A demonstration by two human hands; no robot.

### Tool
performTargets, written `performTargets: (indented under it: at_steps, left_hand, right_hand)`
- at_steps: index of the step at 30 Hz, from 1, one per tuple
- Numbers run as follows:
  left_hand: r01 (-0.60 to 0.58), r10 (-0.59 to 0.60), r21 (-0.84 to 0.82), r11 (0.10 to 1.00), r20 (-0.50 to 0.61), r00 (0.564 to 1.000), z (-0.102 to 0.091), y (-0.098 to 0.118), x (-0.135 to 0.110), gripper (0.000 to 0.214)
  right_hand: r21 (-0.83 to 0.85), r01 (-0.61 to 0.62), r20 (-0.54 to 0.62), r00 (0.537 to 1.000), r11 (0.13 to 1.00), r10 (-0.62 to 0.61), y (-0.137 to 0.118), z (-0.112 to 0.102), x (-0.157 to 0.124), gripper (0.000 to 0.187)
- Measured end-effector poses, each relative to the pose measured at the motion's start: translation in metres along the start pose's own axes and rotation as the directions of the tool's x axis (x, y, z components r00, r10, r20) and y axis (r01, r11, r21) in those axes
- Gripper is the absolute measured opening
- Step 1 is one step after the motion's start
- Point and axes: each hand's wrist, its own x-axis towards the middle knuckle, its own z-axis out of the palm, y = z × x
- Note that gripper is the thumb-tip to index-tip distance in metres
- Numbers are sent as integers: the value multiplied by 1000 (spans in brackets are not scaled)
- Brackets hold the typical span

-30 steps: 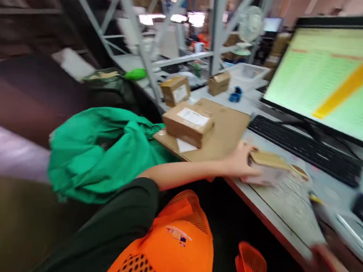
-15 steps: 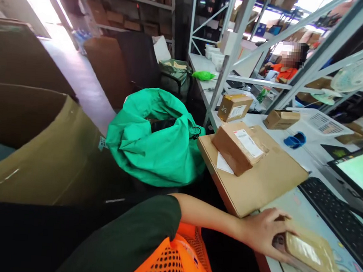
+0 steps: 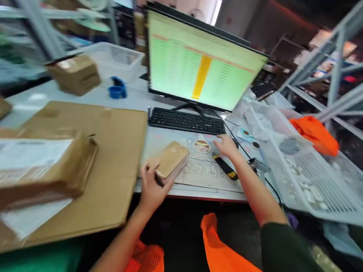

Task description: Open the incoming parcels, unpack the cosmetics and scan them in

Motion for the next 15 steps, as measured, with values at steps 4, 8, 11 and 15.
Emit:
performTargets:
  at_steps: [4, 8, 11, 15]
  left_hand:
    - [-57, 57, 54, 997, 11, 998, 2, -10, -3, 73]
    - [-87, 87, 102, 991, 4, 996, -3, -6, -9, 69]
    - [-88, 88, 104, 991, 3, 996, -3, -3, -8, 65]
    - [-57, 58, 78, 995, -1, 998, -4, -1, -5, 62]
  right_hand:
    - [4, -80, -12, 997, 997, 80, 16, 21, 21, 41]
    - [2, -91, -8, 996, 996, 91, -4, 41, 47, 54]
    - [-27, -108, -33, 994, 994, 107, -9, 45, 58, 57]
    - [-64, -109, -15, 994, 992, 109, -14, 36, 66, 56]
